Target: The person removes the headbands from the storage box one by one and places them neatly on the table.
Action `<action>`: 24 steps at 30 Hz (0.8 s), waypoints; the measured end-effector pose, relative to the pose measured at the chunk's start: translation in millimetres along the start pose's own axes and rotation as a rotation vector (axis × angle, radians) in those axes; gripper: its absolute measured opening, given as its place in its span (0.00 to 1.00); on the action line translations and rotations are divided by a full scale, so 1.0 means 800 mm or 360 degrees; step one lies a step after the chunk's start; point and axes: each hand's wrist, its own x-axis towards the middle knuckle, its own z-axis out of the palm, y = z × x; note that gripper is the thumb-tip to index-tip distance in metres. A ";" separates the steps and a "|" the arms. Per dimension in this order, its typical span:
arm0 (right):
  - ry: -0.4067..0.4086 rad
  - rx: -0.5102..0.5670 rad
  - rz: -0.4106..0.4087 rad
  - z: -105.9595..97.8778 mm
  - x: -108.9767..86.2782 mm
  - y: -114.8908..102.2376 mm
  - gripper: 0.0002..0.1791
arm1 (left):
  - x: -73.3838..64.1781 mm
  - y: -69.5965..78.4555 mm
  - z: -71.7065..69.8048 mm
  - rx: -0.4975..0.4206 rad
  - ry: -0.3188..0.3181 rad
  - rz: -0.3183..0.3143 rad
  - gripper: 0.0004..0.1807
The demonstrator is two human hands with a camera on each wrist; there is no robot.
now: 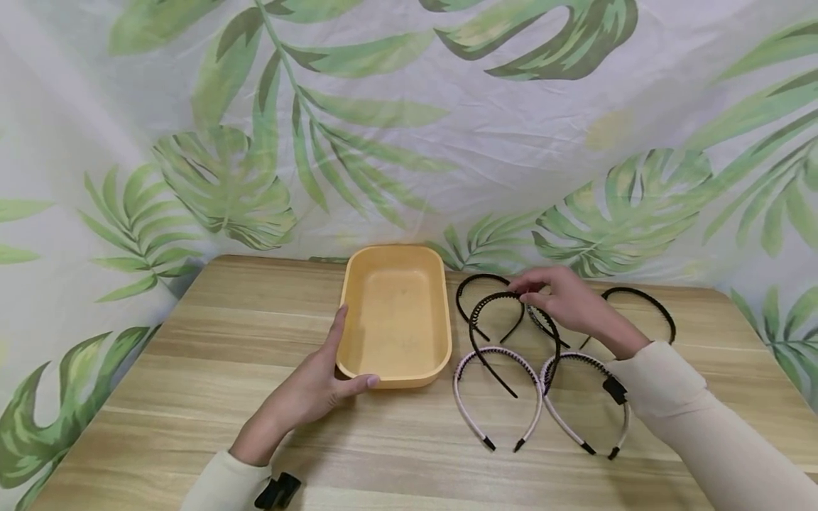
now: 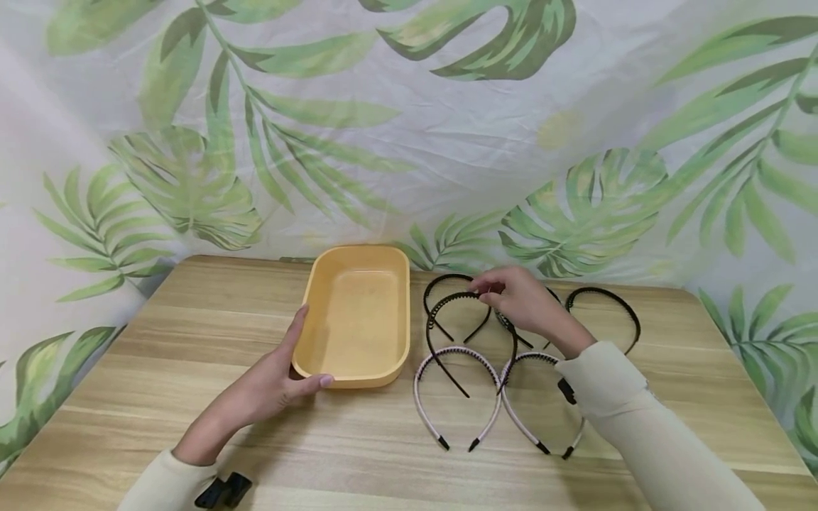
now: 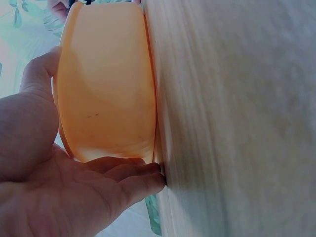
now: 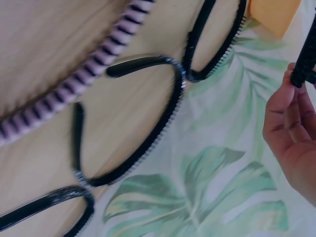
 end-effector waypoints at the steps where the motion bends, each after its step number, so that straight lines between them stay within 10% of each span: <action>1: 0.0003 -0.0010 0.0005 -0.001 -0.003 0.002 0.13 | 0.000 0.000 0.000 0.0005 0.0001 0.0001 0.69; 24: 0.0098 -0.0132 0.0197 -0.029 -0.076 0.060 0.12 | 0.001 0.001 0.001 0.0060 0.0008 0.0010 0.69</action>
